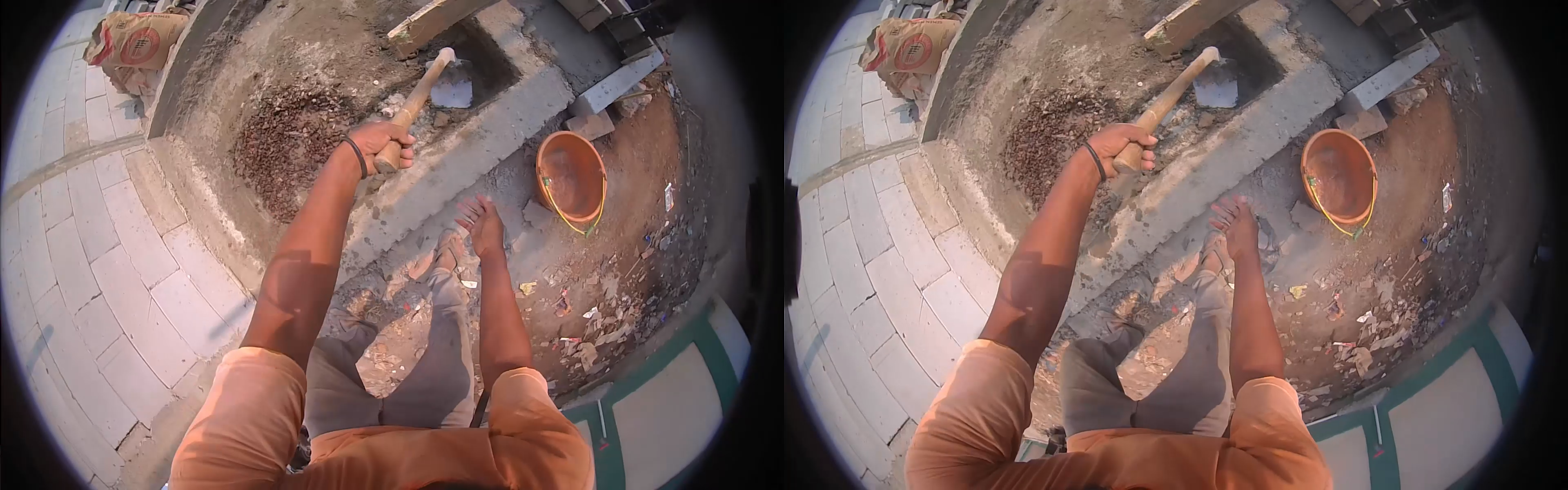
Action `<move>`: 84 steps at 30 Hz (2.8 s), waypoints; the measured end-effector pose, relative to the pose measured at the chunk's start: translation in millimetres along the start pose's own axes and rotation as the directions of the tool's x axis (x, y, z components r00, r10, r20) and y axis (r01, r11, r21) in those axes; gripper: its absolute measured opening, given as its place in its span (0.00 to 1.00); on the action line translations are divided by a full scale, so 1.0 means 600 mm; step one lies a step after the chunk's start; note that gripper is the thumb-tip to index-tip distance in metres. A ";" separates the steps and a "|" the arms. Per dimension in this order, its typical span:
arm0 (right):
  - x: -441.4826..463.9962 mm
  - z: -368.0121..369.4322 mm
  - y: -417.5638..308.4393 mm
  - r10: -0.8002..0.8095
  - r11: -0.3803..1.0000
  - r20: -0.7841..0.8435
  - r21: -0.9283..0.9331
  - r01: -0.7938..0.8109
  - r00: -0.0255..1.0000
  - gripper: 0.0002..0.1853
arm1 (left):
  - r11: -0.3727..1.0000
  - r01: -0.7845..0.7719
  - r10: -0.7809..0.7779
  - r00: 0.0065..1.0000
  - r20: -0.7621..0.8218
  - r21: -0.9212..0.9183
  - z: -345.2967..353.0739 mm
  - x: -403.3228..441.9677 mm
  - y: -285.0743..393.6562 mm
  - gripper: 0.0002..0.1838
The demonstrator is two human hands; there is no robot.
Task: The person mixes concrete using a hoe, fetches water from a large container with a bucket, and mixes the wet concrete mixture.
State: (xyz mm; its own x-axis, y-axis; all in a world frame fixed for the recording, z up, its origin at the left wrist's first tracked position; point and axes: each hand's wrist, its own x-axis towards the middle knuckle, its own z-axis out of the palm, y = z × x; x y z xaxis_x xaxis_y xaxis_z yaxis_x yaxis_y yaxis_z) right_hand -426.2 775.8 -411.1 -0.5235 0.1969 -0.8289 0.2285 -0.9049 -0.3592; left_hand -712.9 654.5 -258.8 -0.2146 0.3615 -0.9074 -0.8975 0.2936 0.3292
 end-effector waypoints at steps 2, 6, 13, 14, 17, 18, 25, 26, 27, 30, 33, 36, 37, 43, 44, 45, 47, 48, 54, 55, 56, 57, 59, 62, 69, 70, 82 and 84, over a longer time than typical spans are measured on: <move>-0.020 0.123 0.004 0.024 0.996 0.084 -0.092 -0.016 0.996 0.36 | 0.986 -0.167 0.167 0.986 -0.013 -0.009 -0.011 -0.006 -0.102 0.19; 0.023 0.270 0.017 0.095 0.973 0.236 -0.227 -0.040 0.967 0.31 | 0.933 -0.303 0.310 0.951 0.008 -0.194 -0.038 -0.030 -0.217 0.21; 0.067 0.402 0.126 0.021 0.961 0.132 -0.276 0.017 0.991 0.17 | 0.796 -0.403 0.466 0.884 -0.032 0.452 -0.205 -0.162 -0.299 0.27; 0.070 0.416 0.159 0.021 0.965 0.091 -0.264 0.003 0.996 0.16 | 0.706 -0.391 0.511 0.858 -0.044 0.590 -0.242 -0.195 -0.329 0.29; 0.120 0.393 0.261 0.173 0.910 -0.120 -0.359 -0.205 0.978 0.10 | 0.774 -0.310 0.424 0.902 -0.087 0.552 -0.335 -0.296 -0.480 0.39; 0.086 0.416 0.289 0.149 0.863 -0.179 -0.457 -0.217 0.972 0.09 | 0.797 -0.305 0.398 0.914 -0.074 0.521 -0.360 -0.331 -0.511 0.41; -0.119 0.567 0.451 0.019 0.768 -0.158 -0.629 -0.116 0.987 0.08 | 0.787 -0.344 0.456 0.883 -0.107 0.512 -0.497 -0.503 -0.610 0.43; -0.114 0.623 0.444 -0.001 0.775 -0.112 -0.628 -0.070 0.994 0.08 | 0.769 -0.367 0.496 0.859 -0.127 0.523 -0.517 -0.502 -0.597 0.42; -0.116 0.685 0.430 -0.013 0.754 -0.024 -0.656 -0.006 1.000 0.08 | 0.735 -0.403 0.571 0.802 -0.176 0.546 -0.534 -0.498 -0.566 0.36; -0.059 0.829 0.388 -0.150 0.651 0.188 -0.720 0.241 0.971 0.11 | 0.847 -0.278 0.390 0.904 -0.173 0.453 -0.574 -0.421 -0.455 0.29; 0.048 0.953 0.358 -0.259 0.466 0.299 -0.794 0.390 0.919 0.10 | 0.849 -0.393 0.476 0.860 -0.186 0.353 -0.596 -0.303 -0.344 0.26; 0.244 0.987 0.378 -0.226 0.351 0.223 -0.889 0.293 0.948 0.07 | 0.858 -0.421 0.501 0.810 -0.304 0.294 -0.628 -0.190 -0.294 0.24; 0.288 0.979 0.390 -0.198 0.323 0.180 -0.916 0.237 0.964 0.07 | 0.881 -0.379 0.461 0.822 -0.334 0.282 -0.637 -0.166 -0.295 0.24; 0.257 0.739 0.574 -0.009 0.385 -0.170 -0.910 -0.153 0.985 0.10 | 0.965 0.029 0.092 0.895 -0.437 0.261 -0.608 -0.232 -0.466 0.23; 0.251 0.722 0.567 0.029 0.394 -0.210 -0.896 -0.205 0.977 0.10 | 0.956 0.039 0.096 0.894 -0.437 0.291 -0.598 -0.246 -0.470 0.23; 0.246 0.709 0.554 0.045 0.397 -0.211 -0.893 -0.211 0.976 0.09 | 0.947 0.045 0.106 0.892 -0.440 0.319 -0.582 -0.258 -0.466 0.23; 0.221 0.695 0.530 0.090 0.413 -0.174 -0.890 -0.196 0.981 0.10 | 0.935 0.065 0.114 0.876 -0.469 0.349 -0.532 -0.289 -0.452 0.24; 0.199 0.686 0.515 0.116 0.422 -0.143 -0.889 -0.179 0.983 0.12 | 0.945 0.072 0.101 0.862 -0.496 0.318 -0.498 -0.301 -0.455 0.22; 0.007 0.649 0.493 0.185 0.477 -0.101 -0.861 -0.179 0.978 0.11 | 0.955 0.209 -0.021 0.758 -0.651 0.212 -0.338 -0.403 -0.547 0.17; -0.016 0.655 0.483 0.206 0.523 -0.093 -0.831 -0.190 0.974 0.11 | 0.944 0.218 -0.001 0.750 -0.662 0.246 -0.339 -0.415 -0.540 0.17; -0.023 0.668 0.465 0.220 0.544 -0.079 -0.817 -0.190 0.972 0.11 | 0.943 0.179 0.046 0.763 -0.644 0.280 -0.346 -0.418 -0.534 0.17; -0.016 0.691 0.438 0.231 0.568 -0.059 -0.802 -0.184 0.971 0.11 | 0.939 0.136 0.100 0.774 -0.625 0.317 -0.366 -0.408 -0.525 0.17; 0.013 0.741 0.377 0.133 0.624 0.087 -0.781 -0.016 0.987 0.13 | 0.920 0.042 0.188 0.826 -0.531 0.390 -0.415 -0.366 -0.496 0.18; 0.102 0.826 0.300 -0.151 0.613 0.206 -0.748 0.254 0.967 0.11 | 0.889 -0.124 0.298 0.887 -0.352 0.441 -0.476 -0.259 -0.392 0.20; 0.329 0.683 0.483 -0.175 0.496 -0.206 -0.863 -0.095 0.963 0.07 | 0.906 -0.085 0.184 0.961 -0.205 0.414 -0.697 -0.200 -0.423 0.24; 0.319 0.651 0.546 -0.130 0.549 -0.287 -0.818 -0.172 0.949 0.05 | 0.896 -0.037 0.144 0.967 -0.212 0.443 -0.736 -0.229 -0.446 0.24; -0.029 0.671 0.738 0.049 0.520 -0.279 -0.813 -0.263 0.959 0.10 | 0.989 0.047 0.020 0.902 -0.430 0.144 -0.675 -0.524 -0.675 0.20; -0.075 0.691 0.721 0.100 0.524 -0.243 -0.812 -0.259 0.965 0.11 | 0.984 0.015 0.077 0.862 -0.502 0.177 -0.644 -0.553 -0.688 0.19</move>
State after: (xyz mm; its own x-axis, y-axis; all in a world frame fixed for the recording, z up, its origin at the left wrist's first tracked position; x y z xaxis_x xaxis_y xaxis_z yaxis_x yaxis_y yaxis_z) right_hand -644.4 219.1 -351.4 -0.2829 0.1911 -0.9399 0.9213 -0.2184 -0.3217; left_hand -420.4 71.3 -194.6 -0.4474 -0.1099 -0.8875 -0.8181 0.4512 0.3566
